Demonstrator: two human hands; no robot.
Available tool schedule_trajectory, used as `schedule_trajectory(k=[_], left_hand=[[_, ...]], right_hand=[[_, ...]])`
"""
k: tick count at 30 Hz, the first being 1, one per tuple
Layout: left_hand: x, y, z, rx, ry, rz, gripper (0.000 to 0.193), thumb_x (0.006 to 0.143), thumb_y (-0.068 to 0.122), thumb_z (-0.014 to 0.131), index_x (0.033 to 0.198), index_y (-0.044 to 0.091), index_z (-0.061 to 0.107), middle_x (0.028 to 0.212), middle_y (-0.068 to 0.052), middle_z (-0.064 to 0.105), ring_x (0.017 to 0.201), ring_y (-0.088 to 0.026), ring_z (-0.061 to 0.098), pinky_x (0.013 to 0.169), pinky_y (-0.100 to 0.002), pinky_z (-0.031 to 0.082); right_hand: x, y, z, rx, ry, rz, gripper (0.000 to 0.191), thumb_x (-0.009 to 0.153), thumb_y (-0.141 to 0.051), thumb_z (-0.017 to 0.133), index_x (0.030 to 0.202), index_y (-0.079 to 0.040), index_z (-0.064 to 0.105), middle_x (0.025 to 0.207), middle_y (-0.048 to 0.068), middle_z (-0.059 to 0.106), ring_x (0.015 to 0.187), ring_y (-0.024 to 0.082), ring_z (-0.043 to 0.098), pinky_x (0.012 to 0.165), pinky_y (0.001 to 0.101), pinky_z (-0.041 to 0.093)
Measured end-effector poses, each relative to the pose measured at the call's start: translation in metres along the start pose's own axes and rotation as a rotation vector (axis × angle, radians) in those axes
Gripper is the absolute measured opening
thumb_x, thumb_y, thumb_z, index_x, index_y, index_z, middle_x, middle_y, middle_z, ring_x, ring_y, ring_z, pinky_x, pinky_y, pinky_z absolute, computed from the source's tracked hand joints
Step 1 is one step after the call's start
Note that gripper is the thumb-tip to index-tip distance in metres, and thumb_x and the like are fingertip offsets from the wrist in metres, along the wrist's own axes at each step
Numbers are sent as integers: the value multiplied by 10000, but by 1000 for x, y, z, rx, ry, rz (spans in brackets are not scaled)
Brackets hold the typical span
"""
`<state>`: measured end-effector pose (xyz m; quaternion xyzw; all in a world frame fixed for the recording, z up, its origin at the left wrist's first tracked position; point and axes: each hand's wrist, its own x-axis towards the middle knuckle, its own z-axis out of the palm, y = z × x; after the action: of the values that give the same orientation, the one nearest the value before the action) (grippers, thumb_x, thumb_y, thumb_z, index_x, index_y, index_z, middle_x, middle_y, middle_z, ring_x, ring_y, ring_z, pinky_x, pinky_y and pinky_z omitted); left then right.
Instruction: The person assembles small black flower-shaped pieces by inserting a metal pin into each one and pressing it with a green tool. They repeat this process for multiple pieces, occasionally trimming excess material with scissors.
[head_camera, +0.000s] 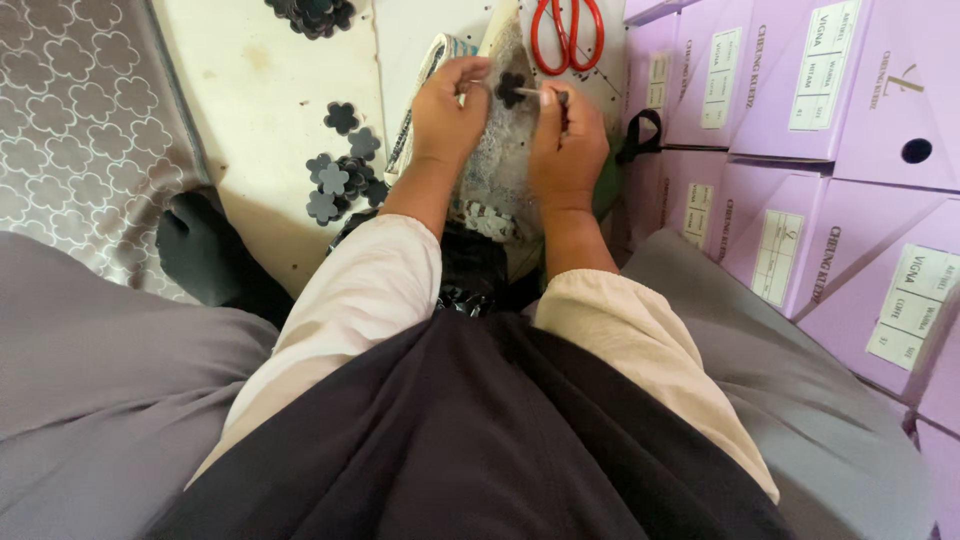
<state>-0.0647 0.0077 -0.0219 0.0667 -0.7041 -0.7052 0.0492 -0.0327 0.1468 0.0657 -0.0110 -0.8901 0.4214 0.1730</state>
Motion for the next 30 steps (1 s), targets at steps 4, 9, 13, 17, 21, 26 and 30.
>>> schedule_trajectory(k=[4,9,13,17,21,26,30], left_hand=[[23,18,-2,-545,-133,-476,252,972,86,584,1154,29,749,1045,-60,791,948,-119,758,751,-267,584],[34,36,7,-493,-51,-312,176,972,96,708,1141,55,734,1013,-35,782,888,-87,725,721,-235,587],[36,35,13,-348,18,-198,167,1001,116,725,1143,34,759,959,-55,761,803,-92,667,698,-233,591],[34,35,14,-267,100,-195,163,966,118,701,1101,45,754,943,-30,785,818,-81,753,688,-221,600],[32,45,12,-83,128,-167,143,956,122,709,1065,53,772,893,-39,800,798,-87,757,722,-228,603],[24,58,5,120,94,18,135,957,141,724,1068,83,776,928,-68,797,811,-129,767,760,-268,597],[22,52,7,120,145,-17,138,971,135,694,1079,85,762,924,-62,792,802,-129,762,748,-271,596]], right_hand=[[22,-24,-1,45,35,-53,135,1048,-160,667,1118,-56,718,1008,62,718,849,156,663,775,287,547],[36,-41,0,88,49,-69,124,1035,-140,700,1122,-57,725,1011,62,718,845,143,654,774,272,543],[36,-40,5,131,61,6,134,975,-133,755,1085,-56,743,994,78,734,793,164,658,745,279,556],[33,-32,3,-11,-48,81,162,917,-126,787,1050,-43,746,936,91,767,810,175,745,762,300,580],[29,-27,4,-134,-75,80,180,917,-170,757,1034,-35,743,898,122,755,805,216,725,751,331,557],[31,-13,15,-158,-205,432,290,1007,-330,614,1021,-75,751,765,69,768,702,168,723,714,304,529],[39,1,21,311,-300,803,324,1018,-357,583,947,-71,719,720,39,705,601,138,615,578,287,466]])
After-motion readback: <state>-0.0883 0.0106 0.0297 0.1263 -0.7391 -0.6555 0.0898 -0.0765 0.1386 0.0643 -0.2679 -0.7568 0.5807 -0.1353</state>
